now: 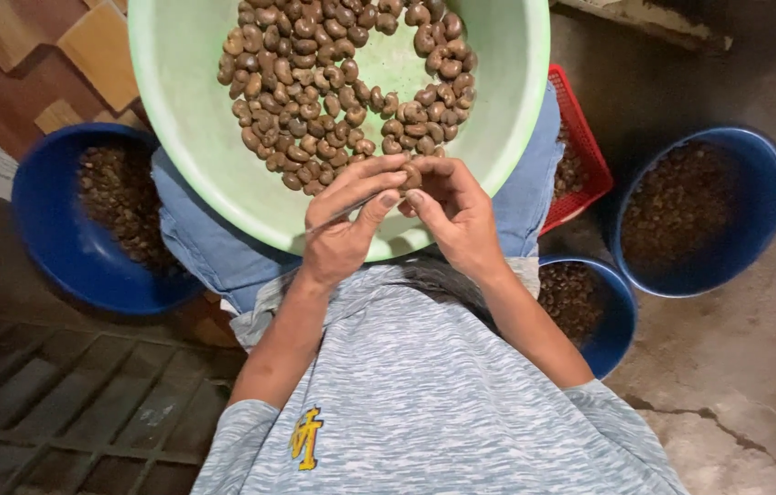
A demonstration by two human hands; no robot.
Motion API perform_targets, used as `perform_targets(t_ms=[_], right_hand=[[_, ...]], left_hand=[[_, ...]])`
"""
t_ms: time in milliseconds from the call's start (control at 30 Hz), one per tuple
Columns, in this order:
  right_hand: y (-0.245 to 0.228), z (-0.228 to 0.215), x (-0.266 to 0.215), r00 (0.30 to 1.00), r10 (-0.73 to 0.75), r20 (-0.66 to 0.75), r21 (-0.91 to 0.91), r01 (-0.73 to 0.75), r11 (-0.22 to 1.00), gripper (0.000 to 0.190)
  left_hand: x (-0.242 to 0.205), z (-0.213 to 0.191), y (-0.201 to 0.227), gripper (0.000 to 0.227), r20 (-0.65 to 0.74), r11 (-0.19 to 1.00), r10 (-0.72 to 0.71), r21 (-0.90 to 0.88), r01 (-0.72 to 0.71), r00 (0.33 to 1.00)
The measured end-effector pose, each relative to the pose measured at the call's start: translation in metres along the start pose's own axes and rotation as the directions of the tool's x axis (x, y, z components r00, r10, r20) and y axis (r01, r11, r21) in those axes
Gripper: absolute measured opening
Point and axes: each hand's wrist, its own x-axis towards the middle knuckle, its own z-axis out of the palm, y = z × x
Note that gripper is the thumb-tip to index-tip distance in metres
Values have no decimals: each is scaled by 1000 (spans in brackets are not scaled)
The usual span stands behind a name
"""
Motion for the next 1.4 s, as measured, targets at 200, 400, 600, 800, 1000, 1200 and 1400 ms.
perform_targets(t_ms=[200,400,600,800,1000,1200,1400], right_hand=[[-4,6,3,1000,2,6,29,-2,1000,31],[-6,7,4,1000,30,-6,2,-30,1000,29],[5,1,1,1000,21,-1,-159,-21,987,25],[6,3,6,1000,18,10,-118,-17,993,22],[19,1,2,998,60,-18,-31,-60,998,24],[-14,-36,-2,956,-24,-292,-48,11,999,32],[27,-203,-30,587,47,-808,-105,-221,970,38]], left_hand=[[2,-1,9,16,30,1000,-19,12,18,999],[-2,0,2,18,6,1000,-7,-10,7,1000],[-11,-5,-21,21,-26,1000,2,-26,-3,1000],[-9,-9,-18,21,37,999,21,32,-22,999],[-6,-8,-13,16,-35,998,-9,66,11,999],[-5,-15,-11,13,-84,993,-101,49,105,991],[-13,-32,-26,14,-157,959,-243,108,261,957]])
